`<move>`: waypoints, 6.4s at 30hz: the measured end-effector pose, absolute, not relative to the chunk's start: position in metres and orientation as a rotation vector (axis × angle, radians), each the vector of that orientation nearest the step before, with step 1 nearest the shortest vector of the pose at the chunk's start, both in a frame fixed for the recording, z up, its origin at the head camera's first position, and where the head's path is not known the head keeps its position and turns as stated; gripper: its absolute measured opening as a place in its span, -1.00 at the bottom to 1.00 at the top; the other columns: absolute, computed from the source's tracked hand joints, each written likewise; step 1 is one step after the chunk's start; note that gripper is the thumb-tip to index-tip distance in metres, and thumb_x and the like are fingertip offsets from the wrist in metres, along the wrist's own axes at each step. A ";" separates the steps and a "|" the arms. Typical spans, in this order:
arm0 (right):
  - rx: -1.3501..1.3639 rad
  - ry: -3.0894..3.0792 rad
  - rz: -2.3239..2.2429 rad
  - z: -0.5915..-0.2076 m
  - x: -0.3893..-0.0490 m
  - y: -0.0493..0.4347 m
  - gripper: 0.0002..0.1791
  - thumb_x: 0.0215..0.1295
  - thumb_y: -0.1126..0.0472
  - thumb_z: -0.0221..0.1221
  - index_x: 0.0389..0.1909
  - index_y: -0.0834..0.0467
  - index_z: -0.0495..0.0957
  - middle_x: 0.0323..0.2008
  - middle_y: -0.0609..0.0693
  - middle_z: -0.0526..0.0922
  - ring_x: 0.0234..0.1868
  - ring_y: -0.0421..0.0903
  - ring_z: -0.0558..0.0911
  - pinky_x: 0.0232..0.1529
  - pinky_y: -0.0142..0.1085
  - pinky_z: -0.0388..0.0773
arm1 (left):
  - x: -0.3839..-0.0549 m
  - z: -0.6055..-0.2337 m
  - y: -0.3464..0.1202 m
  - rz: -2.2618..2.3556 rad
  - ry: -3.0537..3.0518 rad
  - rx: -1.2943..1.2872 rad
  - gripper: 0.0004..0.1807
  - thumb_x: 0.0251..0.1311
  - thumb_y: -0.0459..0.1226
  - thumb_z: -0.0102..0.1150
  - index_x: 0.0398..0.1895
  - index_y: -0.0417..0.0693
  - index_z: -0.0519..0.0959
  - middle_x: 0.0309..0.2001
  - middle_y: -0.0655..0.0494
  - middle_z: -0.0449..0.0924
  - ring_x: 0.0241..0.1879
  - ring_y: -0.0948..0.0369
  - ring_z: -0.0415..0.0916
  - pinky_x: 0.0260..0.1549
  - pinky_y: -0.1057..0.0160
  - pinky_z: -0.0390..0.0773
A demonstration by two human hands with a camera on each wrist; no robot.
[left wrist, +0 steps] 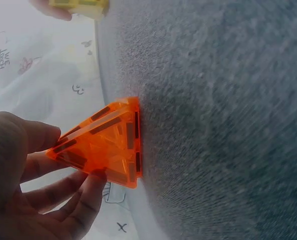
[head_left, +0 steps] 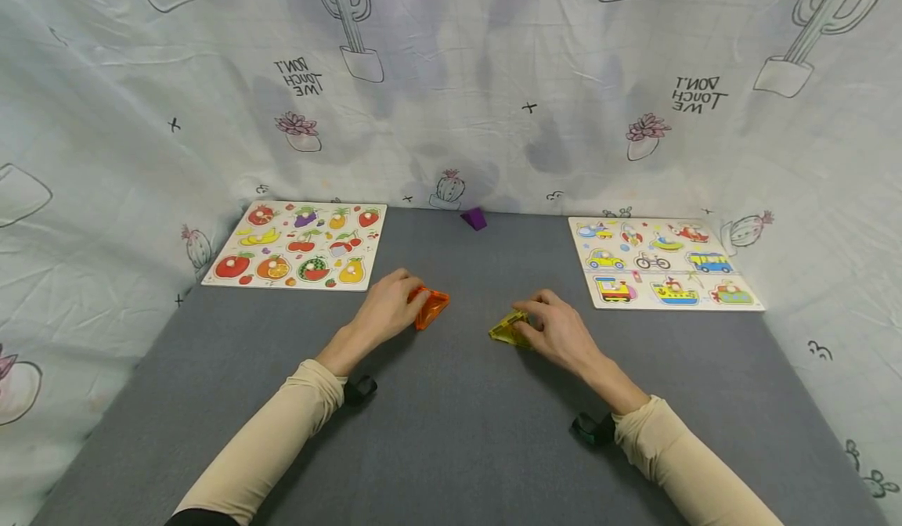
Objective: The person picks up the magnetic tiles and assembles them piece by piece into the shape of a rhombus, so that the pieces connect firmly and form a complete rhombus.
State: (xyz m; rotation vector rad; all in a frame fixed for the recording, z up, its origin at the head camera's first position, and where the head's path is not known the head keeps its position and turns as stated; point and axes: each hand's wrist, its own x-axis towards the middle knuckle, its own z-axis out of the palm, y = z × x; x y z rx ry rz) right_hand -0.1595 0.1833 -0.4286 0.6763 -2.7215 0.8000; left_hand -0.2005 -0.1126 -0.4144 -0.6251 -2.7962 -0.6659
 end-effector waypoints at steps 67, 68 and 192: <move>0.640 -2.869 0.843 -0.426 -0.160 0.184 -0.50 0.08 0.16 0.42 0.05 0.23 0.59 -0.16 0.12 0.68 -0.38 -0.14 0.61 -0.40 -0.40 0.50 | -0.183 -0.423 -0.083 -0.841 -2.845 -0.821 -0.69 0.14 -0.27 0.36 -0.06 -0.17 0.63 -0.15 -0.01 0.63 -0.23 0.13 0.58 -0.22 0.13 0.58; 0.639 -2.868 0.844 -0.427 -0.160 0.184 -0.51 0.08 0.16 0.42 0.05 0.23 0.59 -0.17 0.12 0.68 -0.38 -0.14 0.61 -0.40 -0.39 0.50 | -0.182 -0.423 -0.082 -0.844 -2.849 -0.820 -0.69 0.14 -0.26 0.36 -0.06 -0.16 0.63 -0.15 -0.01 0.63 -0.23 0.13 0.58 -0.21 0.13 0.58; 0.561 -2.881 0.723 -0.413 -0.158 0.177 -0.43 0.30 -0.10 0.21 0.23 0.12 0.51 0.12 0.17 0.59 0.06 0.12 0.61 -0.04 0.05 0.57 | -0.187 -0.410 -0.067 -0.513 -2.884 -0.736 -0.54 0.42 0.03 -0.02 0.01 -0.13 0.63 -0.06 -0.02 0.63 -0.09 0.02 0.59 -0.11 0.02 0.58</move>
